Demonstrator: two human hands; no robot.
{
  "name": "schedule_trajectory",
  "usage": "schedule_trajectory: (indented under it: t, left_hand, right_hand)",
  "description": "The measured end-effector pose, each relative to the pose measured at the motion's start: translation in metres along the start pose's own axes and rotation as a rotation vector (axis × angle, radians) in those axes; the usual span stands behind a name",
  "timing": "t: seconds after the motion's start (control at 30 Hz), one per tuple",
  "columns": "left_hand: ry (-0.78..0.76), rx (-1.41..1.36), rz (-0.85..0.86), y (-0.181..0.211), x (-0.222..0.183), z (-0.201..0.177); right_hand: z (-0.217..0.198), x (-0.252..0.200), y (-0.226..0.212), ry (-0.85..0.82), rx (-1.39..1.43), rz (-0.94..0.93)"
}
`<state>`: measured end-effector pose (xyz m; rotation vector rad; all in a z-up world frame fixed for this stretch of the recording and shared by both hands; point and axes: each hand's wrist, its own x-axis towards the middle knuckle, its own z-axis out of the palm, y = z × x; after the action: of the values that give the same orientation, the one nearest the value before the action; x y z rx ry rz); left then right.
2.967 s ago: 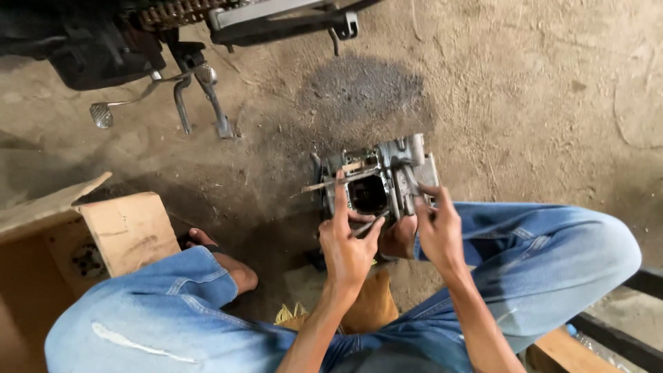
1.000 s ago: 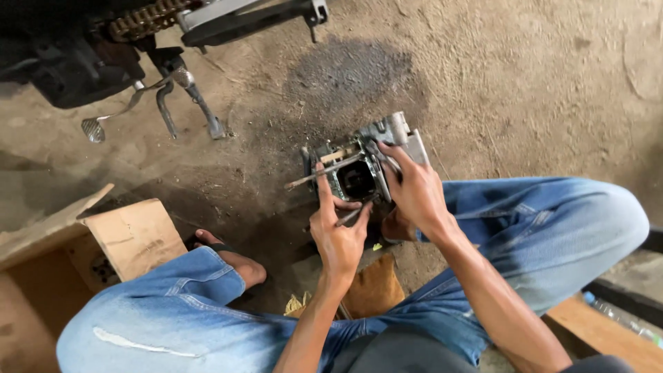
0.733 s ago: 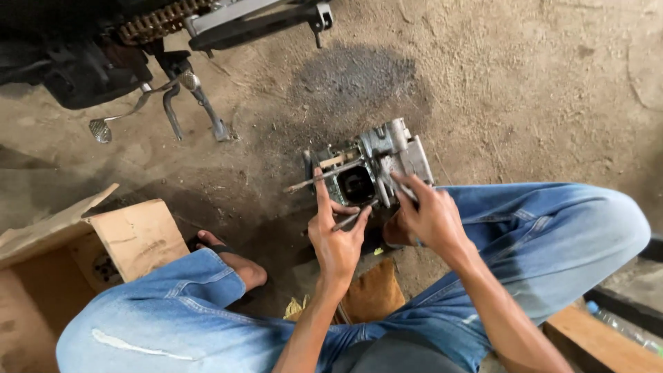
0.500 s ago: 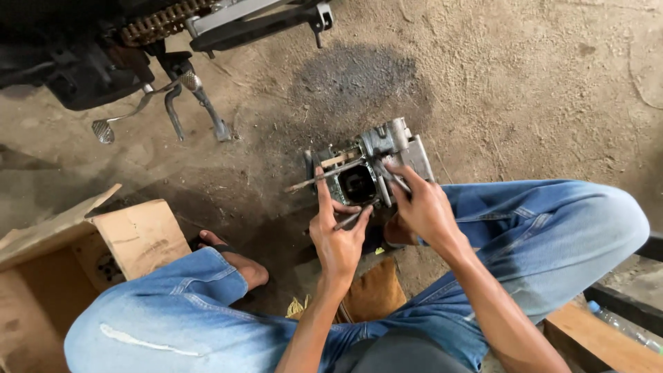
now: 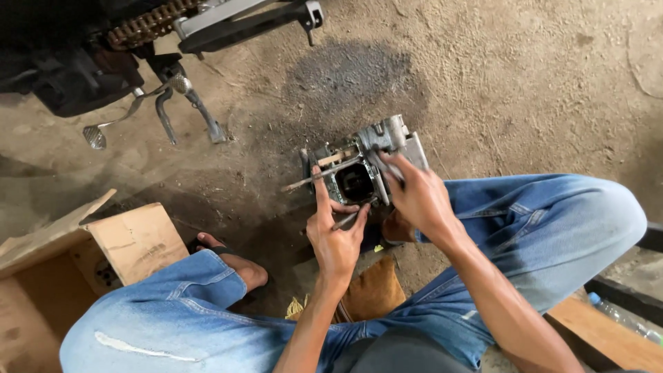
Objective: The person sits on the ground of a motorcycle repair shop and works on a disassembled engine crankcase resting on the floor. They use a hand tool to pry and work at the open cylinder area of the casing, repositioning the casing between passes.
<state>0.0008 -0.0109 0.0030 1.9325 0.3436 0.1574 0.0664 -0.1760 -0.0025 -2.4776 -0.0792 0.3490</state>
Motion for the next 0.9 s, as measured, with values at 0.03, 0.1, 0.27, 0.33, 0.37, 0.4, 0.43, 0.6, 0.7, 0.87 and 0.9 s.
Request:
schedule_trajectory:
  t: [0.03, 0.1, 0.27, 0.33, 0.37, 0.4, 0.43, 0.6, 0.7, 0.87, 0.9]
  left_hand:
    - [-0.008, 0.001, 0.000, 0.002, -0.001, 0.000]
    - [0.004, 0.023, -0.008, 0.004, 0.002, 0.000]
    - [0.016, 0.012, 0.033, 0.000, 0.003, 0.000]
    - [0.003, 0.034, 0.059, -0.001, 0.003, 0.002]
    - [-0.005, 0.031, 0.041, -0.002, 0.005, 0.002]
    - [-0.013, 0.025, 0.016, -0.002, 0.003, 0.003]
    - [-0.022, 0.025, 0.014, -0.002, 0.000, 0.002]
    - [0.024, 0.001, 0.006, 0.001, 0.001, 0.003]
    - [0.018, -0.013, 0.028, -0.003, 0.000, 0.004]
    - [0.040, -0.001, 0.033, -0.005, -0.001, 0.004]
    - [0.049, -0.021, 0.044, -0.006, -0.001, 0.005]
  right_hand:
    - [-0.001, 0.004, -0.007, 0.002, 0.001, 0.008]
    - [-0.003, 0.017, -0.023, -0.009, -0.028, 0.088]
    - [0.001, -0.010, -0.007, -0.040, -0.035, 0.103]
    - [0.002, -0.003, -0.010, -0.061, -0.047, 0.125]
    - [0.003, 0.008, -0.018, -0.030, -0.038, 0.113]
    - [0.003, 0.016, -0.025, -0.004, -0.033, 0.104]
    - [0.006, 0.016, -0.025, -0.004, -0.033, 0.113]
    - [0.005, -0.002, -0.026, 0.018, -0.083, 0.060]
    - [0.008, -0.001, -0.016, -0.045, -0.128, 0.163]
    - [0.011, 0.010, -0.028, 0.025, -0.125, 0.078]
    - [0.008, 0.009, -0.028, 0.070, -0.171, 0.023]
